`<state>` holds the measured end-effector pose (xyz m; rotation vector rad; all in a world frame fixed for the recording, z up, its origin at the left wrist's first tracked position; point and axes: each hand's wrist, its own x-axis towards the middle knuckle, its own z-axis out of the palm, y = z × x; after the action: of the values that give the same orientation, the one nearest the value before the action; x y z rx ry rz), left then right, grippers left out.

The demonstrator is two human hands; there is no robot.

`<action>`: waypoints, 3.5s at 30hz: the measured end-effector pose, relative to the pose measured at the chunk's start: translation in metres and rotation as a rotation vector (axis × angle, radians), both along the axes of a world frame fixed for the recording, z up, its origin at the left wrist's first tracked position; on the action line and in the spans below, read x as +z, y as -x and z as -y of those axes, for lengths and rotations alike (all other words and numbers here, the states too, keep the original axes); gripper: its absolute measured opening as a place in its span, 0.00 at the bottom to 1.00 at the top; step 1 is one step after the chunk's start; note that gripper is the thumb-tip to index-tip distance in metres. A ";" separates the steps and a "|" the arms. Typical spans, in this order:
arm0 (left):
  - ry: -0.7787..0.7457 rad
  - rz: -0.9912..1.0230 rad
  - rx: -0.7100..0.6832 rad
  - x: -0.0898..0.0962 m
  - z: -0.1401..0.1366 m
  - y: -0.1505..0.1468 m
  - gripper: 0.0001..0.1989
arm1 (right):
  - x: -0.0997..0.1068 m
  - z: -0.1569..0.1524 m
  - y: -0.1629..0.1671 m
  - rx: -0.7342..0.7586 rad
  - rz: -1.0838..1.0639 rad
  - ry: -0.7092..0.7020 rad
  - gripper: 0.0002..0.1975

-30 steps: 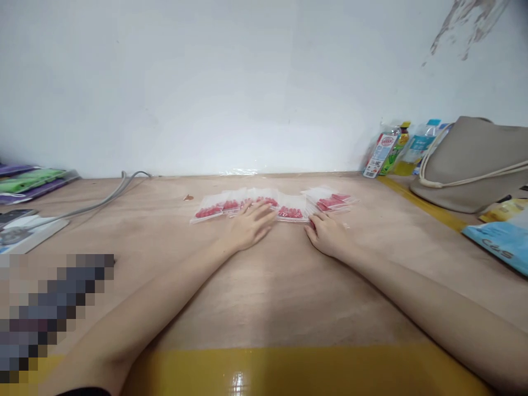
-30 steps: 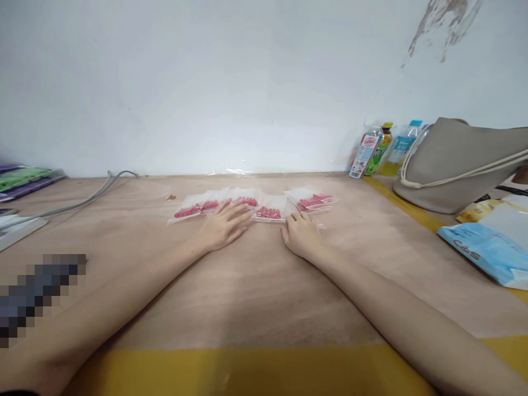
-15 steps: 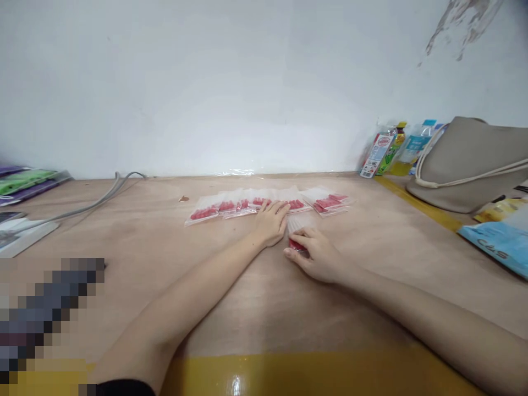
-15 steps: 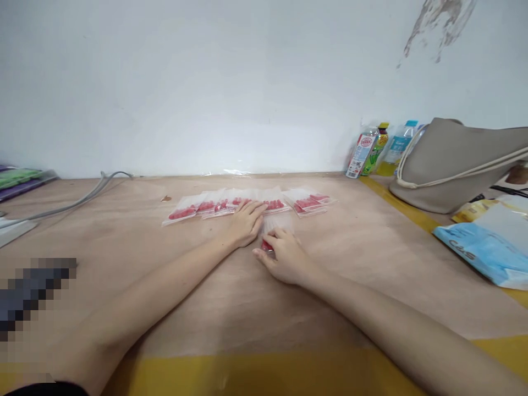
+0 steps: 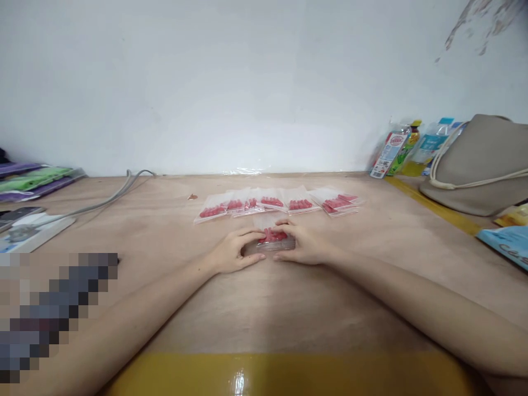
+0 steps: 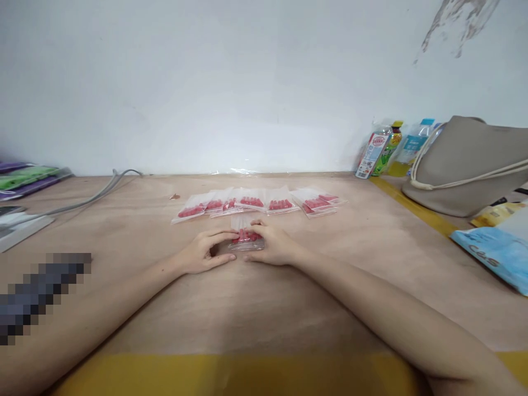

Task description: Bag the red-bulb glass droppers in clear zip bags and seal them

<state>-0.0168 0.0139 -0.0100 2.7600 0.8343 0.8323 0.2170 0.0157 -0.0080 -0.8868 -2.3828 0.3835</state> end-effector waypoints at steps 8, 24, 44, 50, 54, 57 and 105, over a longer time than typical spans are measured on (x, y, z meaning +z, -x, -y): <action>-0.215 0.056 0.013 -0.015 -0.010 -0.005 0.10 | -0.020 -0.007 -0.038 -0.074 0.079 -0.417 0.10; -0.628 -0.247 0.077 -0.004 -0.005 -0.006 0.13 | -0.012 -0.002 -0.031 -0.154 0.257 -0.627 0.12; -0.429 -0.045 -0.032 -0.011 -0.019 -0.047 0.09 | -0.010 -0.005 -0.014 -0.150 0.204 -0.600 0.09; -0.490 -0.110 -0.022 -0.009 -0.020 -0.050 0.11 | -0.012 -0.006 -0.012 -0.123 0.226 -0.645 0.12; -0.520 -0.158 -0.035 -0.007 -0.022 -0.051 0.11 | -0.011 -0.006 -0.011 -0.122 0.248 -0.677 0.12; -0.533 -0.145 -0.039 -0.006 -0.022 -0.050 0.11 | -0.010 -0.006 -0.011 -0.128 0.250 -0.700 0.12; -0.116 -0.041 0.089 -0.003 -0.020 0.018 0.06 | 0.035 -0.046 -0.068 -0.321 -0.795 0.070 0.19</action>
<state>-0.0345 0.0335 -0.0130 2.8673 0.9515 0.8691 0.2850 0.0613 0.0268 -0.9084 -1.4863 0.5632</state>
